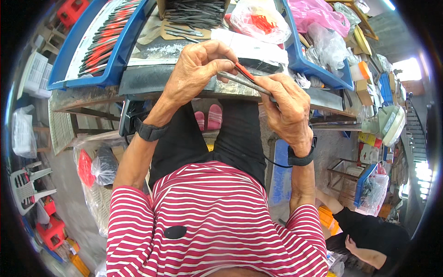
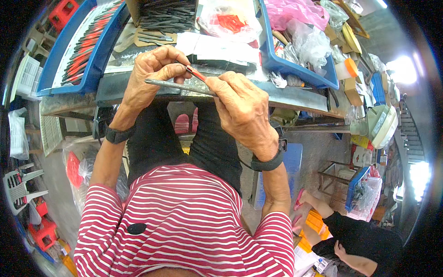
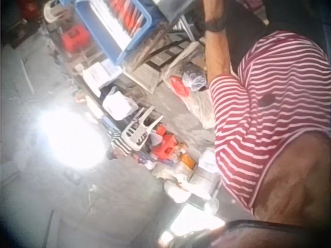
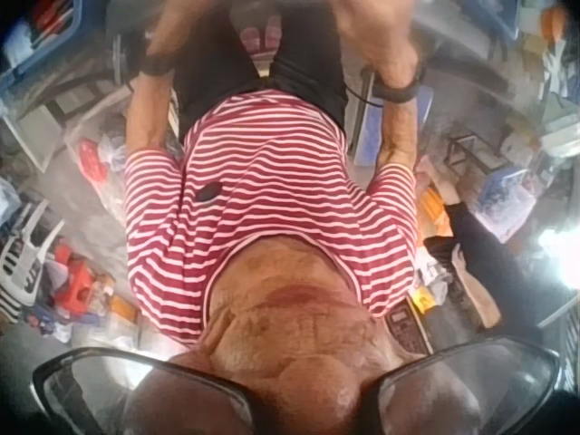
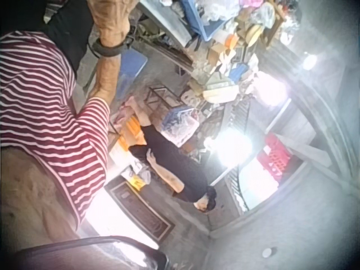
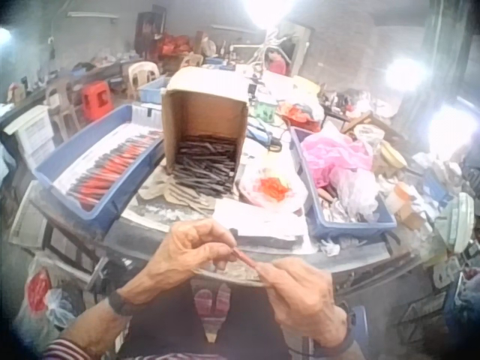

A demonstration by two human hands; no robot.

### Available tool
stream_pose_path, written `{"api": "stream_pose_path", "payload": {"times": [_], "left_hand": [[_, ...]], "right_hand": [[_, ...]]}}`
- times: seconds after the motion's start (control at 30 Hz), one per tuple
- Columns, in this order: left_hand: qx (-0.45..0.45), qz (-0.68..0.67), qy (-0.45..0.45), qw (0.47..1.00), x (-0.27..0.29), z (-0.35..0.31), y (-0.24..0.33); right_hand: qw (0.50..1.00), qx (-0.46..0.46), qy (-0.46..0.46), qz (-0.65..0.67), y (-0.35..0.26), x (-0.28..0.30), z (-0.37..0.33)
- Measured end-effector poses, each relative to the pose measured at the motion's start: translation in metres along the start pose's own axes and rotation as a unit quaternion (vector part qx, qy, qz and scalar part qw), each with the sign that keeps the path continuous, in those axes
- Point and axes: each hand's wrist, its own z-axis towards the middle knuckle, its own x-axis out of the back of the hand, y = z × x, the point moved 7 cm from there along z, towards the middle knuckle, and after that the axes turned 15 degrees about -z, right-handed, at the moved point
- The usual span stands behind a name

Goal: The person repeatedly picks a red plastic sleeve and a black stick, slides the sleeve onto the stick, and places the assembled unit into a blue tray. The process is repeated multiple times in a consistent sequence.

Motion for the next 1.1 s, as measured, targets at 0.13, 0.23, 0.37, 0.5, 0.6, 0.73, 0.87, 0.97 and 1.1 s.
{"api": "stream_pose_path", "payload": {"times": [0.13, 0.23, 0.37, 0.5, 0.6, 0.73, 0.87, 0.97, 1.1], "left_hand": [[-0.001, 0.001, 0.001, 1.0, 0.002, 0.0, -0.001], [0.003, -0.005, 0.009, 1.0, 0.004, 0.0, -0.003], [0.009, -0.019, 0.01, 1.0, 0.006, 0.001, -0.006], [0.001, -0.021, 0.001, 1.0, 0.008, 0.001, -0.007], [-0.011, -0.025, -0.002, 1.0, 0.01, 0.003, -0.008], [-0.002, -0.057, 0.009, 0.998, 0.014, 0.005, -0.013], [0.0, -0.065, 0.028, 0.997, 0.017, 0.008, -0.015], [0.002, -0.071, 0.037, 0.997, 0.019, 0.01, -0.015], [0.008, -0.08, 0.042, 0.996, 0.02, 0.014, -0.018]], "right_hand": [[1.0, 0.01, 0.002, 0.005, 0.0, -0.001, 0.0], [1.0, 0.018, 0.009, 0.005, 0.0, -0.002, 0.0], [1.0, 0.015, 0.003, 0.005, 0.001, -0.004, 0.0], [1.0, 0.0, -0.015, 0.017, 0.003, -0.006, 0.001], [0.999, -0.017, -0.033, 0.032, 0.007, -0.01, 0.002], [0.998, -0.014, -0.039, 0.056, 0.013, -0.014, 0.006], [0.995, -0.026, -0.047, 0.087, 0.02, -0.018, 0.009], [0.992, -0.03, -0.078, 0.093, 0.025, -0.023, 0.008], [0.993, -0.03, -0.075, 0.089, 0.034, -0.027, 0.01]]}}
